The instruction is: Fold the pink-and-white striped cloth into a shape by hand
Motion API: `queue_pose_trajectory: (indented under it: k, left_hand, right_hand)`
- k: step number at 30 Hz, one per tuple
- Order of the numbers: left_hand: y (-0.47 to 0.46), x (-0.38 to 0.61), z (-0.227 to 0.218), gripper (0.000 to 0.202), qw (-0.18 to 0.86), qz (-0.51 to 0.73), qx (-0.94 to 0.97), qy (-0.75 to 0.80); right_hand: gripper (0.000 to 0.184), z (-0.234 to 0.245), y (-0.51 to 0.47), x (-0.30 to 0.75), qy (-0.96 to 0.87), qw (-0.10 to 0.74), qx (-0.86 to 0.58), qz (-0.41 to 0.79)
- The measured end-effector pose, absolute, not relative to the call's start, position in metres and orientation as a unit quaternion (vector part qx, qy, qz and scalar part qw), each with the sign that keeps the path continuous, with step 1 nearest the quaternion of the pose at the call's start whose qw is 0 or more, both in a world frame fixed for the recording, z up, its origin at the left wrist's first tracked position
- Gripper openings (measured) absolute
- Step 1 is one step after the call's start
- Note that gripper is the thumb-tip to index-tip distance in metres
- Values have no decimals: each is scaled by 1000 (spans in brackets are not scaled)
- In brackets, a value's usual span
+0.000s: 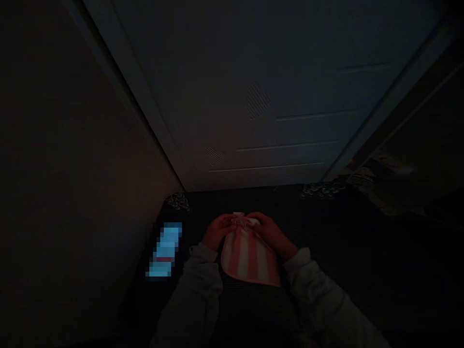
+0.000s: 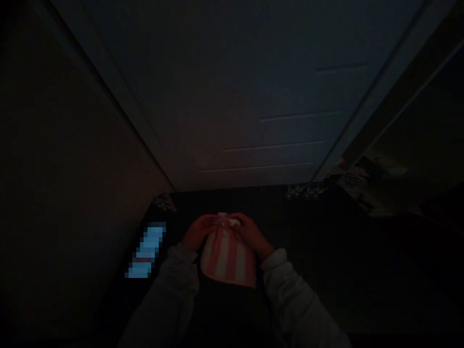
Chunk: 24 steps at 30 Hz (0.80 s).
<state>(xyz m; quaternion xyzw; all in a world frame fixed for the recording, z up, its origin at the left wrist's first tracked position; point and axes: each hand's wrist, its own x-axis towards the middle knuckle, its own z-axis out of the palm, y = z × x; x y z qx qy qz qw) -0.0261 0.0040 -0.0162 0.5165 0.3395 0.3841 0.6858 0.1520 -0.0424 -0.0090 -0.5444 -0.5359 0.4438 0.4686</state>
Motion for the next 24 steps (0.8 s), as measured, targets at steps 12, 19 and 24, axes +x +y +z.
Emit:
queue_pose_trajectory:
  k: [12,19,24]
  left_hand:
    - [0,-22,-12,33,686,418,458,381]
    - [2,-23,-18,31,649,382,516,408]
    - [5,-24,-25,30,679,415,476,374]
  right_hand:
    - [19,-3,-45,148,-512,474,-549,461]
    - [19,-8,-45,151,-505,481,-539,473]
    - [24,-11,-44,153,-463,510,-496,528]
